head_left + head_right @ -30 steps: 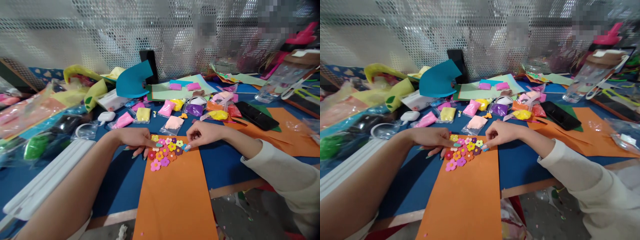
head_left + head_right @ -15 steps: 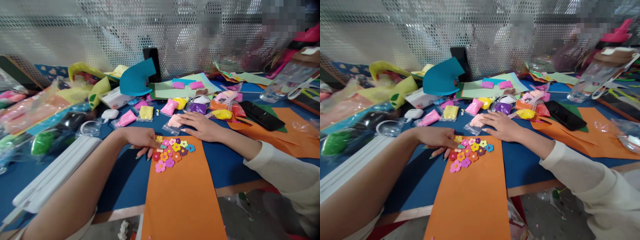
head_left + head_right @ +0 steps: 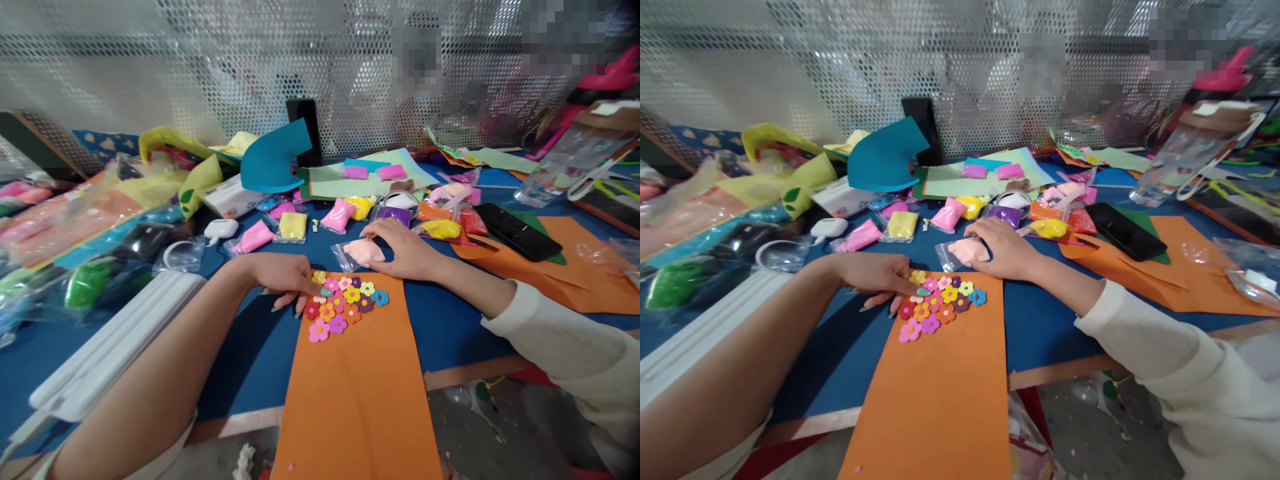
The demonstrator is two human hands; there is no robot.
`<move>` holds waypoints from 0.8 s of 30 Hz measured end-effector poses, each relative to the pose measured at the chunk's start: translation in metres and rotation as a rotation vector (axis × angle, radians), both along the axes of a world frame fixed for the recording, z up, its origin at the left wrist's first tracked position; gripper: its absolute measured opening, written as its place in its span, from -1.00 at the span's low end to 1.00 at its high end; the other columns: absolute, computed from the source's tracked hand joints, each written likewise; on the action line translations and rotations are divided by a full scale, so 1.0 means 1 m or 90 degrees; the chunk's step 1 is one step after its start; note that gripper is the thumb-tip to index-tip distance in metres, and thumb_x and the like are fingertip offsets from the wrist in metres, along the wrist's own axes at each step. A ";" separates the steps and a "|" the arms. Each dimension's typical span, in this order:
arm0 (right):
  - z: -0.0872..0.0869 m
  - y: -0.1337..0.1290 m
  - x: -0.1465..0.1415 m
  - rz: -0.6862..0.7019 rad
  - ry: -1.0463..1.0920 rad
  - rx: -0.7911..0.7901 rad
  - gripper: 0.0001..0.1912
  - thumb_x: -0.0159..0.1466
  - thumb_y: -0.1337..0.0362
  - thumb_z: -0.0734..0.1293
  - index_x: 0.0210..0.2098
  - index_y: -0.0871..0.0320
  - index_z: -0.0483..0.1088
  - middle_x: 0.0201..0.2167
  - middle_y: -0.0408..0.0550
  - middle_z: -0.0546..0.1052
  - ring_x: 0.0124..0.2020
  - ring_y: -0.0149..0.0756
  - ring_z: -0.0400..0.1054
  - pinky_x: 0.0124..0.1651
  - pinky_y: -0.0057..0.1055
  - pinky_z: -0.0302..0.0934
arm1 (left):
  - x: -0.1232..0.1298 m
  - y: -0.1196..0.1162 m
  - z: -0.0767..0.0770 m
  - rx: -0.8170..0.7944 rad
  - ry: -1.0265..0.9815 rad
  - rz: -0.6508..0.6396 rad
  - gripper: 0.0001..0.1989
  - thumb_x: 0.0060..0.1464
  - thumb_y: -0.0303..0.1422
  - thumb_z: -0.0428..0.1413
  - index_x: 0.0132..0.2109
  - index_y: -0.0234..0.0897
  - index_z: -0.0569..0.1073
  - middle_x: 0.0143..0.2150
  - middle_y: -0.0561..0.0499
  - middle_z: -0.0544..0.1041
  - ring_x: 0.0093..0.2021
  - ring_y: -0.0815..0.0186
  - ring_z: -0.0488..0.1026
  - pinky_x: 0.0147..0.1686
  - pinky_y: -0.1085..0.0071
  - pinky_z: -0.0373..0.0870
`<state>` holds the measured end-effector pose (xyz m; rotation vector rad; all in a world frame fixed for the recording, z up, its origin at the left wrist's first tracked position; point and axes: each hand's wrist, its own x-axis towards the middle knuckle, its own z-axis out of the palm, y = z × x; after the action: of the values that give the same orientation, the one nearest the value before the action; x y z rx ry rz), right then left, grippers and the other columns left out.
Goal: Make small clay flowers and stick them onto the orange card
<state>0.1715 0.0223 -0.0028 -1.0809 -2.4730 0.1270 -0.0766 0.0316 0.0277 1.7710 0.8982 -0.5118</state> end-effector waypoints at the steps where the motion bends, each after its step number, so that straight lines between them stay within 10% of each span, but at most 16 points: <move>1: -0.001 -0.001 0.000 -0.014 0.004 -0.004 -0.59 0.10 0.19 0.33 -0.08 0.19 0.27 -0.13 0.09 0.38 -0.07 -0.08 0.26 -0.02 -0.15 0.18 | 0.000 0.000 0.000 0.000 0.001 -0.003 -0.48 0.08 -0.04 -0.01 -0.58 -0.35 0.53 -0.85 0.01 0.26 -0.83 0.51 -0.01 -0.80 0.58 -0.07; 10: -0.005 -0.003 0.002 -0.013 0.038 -0.033 -0.61 0.03 0.20 0.37 -0.17 0.24 0.32 0.01 0.18 0.30 0.07 -0.05 0.20 0.11 -0.14 0.13 | -0.001 -0.001 0.003 0.004 0.008 0.006 -0.45 0.04 0.03 0.00 -0.57 -0.37 0.52 -0.84 0.02 0.26 -0.82 0.52 -0.01 -0.80 0.59 -0.05; 24: 0.000 -0.008 0.003 -0.066 0.204 0.189 -0.64 0.13 0.27 0.29 -0.08 0.13 0.20 -0.14 0.05 0.43 -0.10 -0.12 0.35 -0.11 -0.24 0.24 | -0.006 0.008 -0.001 0.212 -0.018 0.159 -0.48 -0.03 0.05 0.04 -0.63 -0.32 0.40 -0.80 0.07 0.26 -0.78 0.48 0.10 -0.77 0.55 0.04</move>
<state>0.1749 0.0139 -0.0025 -0.9738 -2.0677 -0.0908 -0.0825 0.0393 0.0265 1.9192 1.2185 -0.1809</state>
